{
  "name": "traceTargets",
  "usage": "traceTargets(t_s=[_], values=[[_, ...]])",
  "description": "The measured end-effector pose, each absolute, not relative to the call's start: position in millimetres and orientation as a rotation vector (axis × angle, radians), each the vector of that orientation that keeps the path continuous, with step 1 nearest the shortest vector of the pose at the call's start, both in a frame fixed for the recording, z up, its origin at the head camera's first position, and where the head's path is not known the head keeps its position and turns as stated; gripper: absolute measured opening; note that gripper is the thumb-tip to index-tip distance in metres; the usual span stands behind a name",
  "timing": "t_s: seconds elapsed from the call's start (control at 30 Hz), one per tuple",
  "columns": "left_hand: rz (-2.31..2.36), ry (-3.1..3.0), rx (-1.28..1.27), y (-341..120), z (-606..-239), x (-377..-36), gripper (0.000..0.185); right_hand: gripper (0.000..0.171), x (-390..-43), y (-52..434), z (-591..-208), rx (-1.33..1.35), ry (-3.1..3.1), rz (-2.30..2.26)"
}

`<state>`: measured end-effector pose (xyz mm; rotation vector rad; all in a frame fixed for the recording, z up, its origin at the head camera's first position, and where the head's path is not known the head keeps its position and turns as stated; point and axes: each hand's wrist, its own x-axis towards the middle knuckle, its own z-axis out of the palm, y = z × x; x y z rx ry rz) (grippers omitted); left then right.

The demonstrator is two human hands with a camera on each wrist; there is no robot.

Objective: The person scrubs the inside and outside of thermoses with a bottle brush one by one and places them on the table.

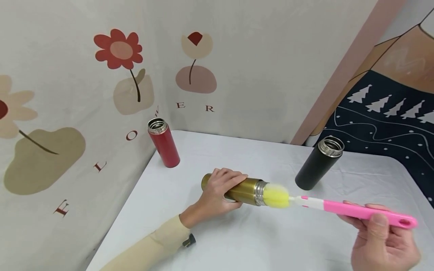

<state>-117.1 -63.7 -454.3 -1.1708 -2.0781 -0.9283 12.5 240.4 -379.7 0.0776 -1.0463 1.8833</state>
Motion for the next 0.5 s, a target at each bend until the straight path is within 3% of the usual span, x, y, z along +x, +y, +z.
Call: traceTargets(t_s=[0.5], values=[[-0.808, -2.017, -1.159, -52, -460, -104, 0.085, 0.018, 13, 200, -399, 0.246, -1.227, 1.805]])
